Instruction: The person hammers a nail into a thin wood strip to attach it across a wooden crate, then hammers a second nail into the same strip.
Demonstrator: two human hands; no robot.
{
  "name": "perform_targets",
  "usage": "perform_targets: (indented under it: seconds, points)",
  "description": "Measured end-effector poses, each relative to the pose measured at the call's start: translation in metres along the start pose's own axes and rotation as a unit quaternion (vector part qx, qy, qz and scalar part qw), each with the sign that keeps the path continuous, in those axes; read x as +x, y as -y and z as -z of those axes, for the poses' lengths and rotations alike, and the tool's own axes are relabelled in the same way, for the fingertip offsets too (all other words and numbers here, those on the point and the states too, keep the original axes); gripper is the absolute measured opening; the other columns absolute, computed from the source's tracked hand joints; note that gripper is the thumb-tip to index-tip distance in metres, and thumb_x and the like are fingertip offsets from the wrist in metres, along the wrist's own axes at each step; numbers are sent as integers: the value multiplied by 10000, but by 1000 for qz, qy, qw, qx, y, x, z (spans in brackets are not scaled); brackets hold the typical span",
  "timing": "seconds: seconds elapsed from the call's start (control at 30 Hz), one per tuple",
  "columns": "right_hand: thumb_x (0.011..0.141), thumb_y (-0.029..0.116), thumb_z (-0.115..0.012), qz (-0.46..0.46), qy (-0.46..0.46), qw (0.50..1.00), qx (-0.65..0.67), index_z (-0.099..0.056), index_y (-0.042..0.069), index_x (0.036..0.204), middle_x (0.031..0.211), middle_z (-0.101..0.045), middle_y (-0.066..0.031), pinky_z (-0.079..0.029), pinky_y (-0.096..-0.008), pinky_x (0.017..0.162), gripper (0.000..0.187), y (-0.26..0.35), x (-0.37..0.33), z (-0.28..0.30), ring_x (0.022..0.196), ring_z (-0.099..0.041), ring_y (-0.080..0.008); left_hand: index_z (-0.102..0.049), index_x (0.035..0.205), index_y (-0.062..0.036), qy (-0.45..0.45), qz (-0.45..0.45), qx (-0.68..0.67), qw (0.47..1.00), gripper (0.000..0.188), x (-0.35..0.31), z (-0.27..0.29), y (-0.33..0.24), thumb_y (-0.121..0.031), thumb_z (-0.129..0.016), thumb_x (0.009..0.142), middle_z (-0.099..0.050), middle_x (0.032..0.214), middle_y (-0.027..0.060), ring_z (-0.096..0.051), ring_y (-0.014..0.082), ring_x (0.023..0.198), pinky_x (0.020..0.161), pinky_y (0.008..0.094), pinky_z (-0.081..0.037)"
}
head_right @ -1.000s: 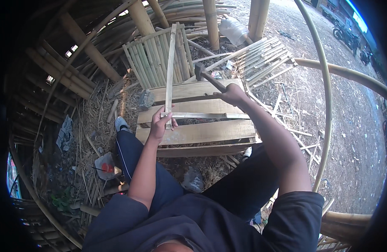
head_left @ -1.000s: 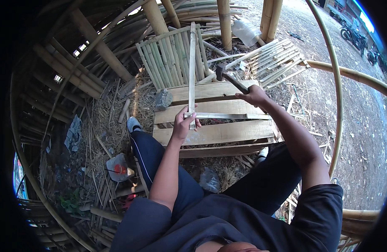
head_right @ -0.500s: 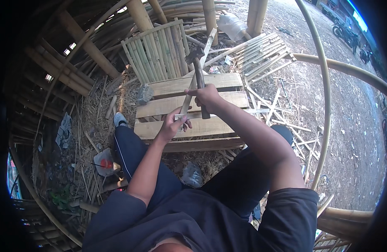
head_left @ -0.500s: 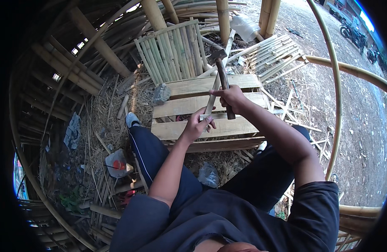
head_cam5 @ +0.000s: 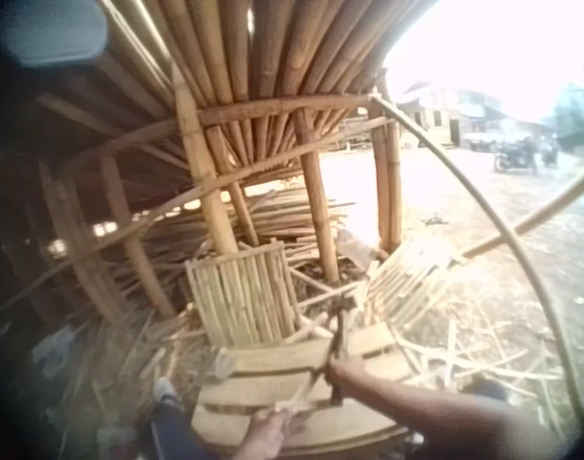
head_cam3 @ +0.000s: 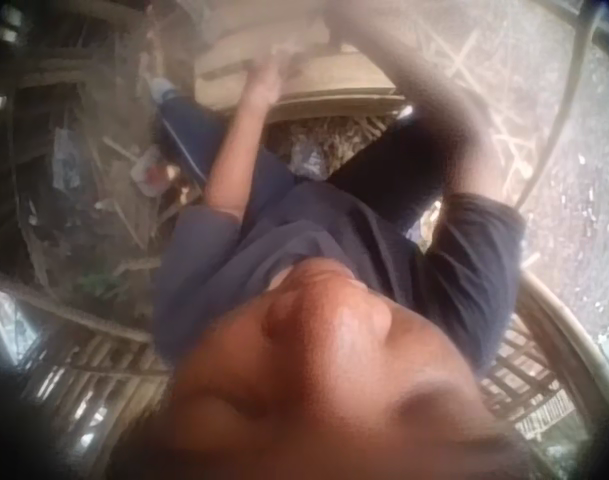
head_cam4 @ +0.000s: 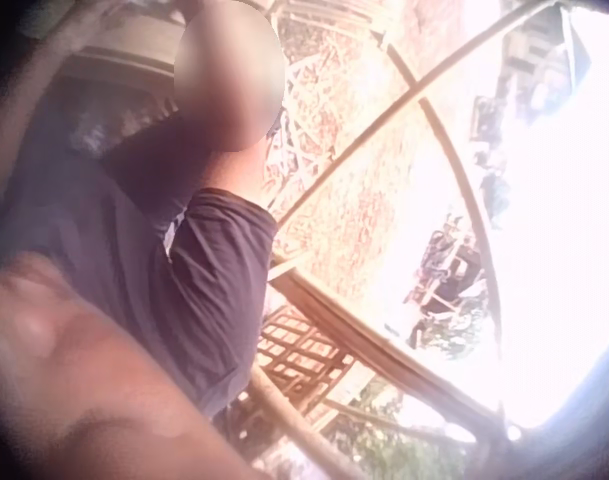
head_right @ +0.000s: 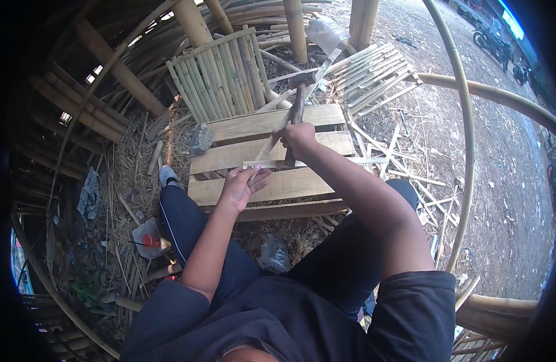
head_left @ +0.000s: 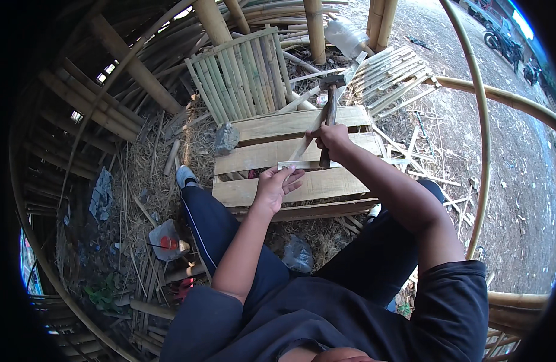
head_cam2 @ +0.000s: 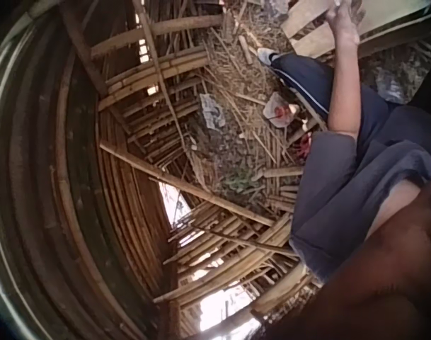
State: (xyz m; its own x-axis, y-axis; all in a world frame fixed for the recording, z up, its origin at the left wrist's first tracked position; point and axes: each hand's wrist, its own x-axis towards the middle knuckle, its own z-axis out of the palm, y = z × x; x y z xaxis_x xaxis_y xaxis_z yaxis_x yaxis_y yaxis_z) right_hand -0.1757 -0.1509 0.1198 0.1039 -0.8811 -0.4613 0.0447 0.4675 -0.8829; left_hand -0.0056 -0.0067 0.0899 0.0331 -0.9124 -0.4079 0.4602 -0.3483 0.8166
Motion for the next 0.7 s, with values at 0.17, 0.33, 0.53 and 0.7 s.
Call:
perform_targets:
  seconds: [0.17, 0.33, 0.53, 0.7]
  points:
    - [819, 1, -819, 40, -10, 999, 0, -674, -26, 810, 733, -676, -90, -445, -306, 492, 148, 2, 10, -3, 555, -589, -136, -600, 1153, 12, -36, -22, -68, 997, 315, 3, -3, 18, -204, -737, 968, -688, 1137, 163, -685, 308, 1153, 955, 479, -606]
    - [821, -10, -801, 108, -17, 992, -60, -663, -42, 874, 781, -700, -123, -574, -311, 532, 151, 10, 29, 5, 628, -697, -186, -590, 1166, 26, -22, -13, -80, 996, 388, 8, -11, 22, -293, -720, 988, -667, 1170, 173, -668, 319, 1177, 1042, 477, -561]
    - [835, 26, -814, 132, -41, 988, -62, -667, -6, 808, 730, -672, -78, -468, -298, 471, 153, 2, 35, 2, 563, -616, -137, -574, 1222, 7, -20, -49, -95, 994, 441, 26, -17, 41, -377, -655, 1021, -672, 1217, 172, -653, 290, 1205, 1082, 457, -534]
    - [811, 93, -807, 122, -57, 985, -111, -709, -48, 814, 698, -712, -129, -532, -337, 530, 172, -9, 26, -3, 592, -690, -183, -469, 1354, -30, -4, -45, -218, 975, 507, 40, -33, 63, -454, -501, 1078, -669, 1250, 160, -632, 279, 1244, 1099, 481, -526]
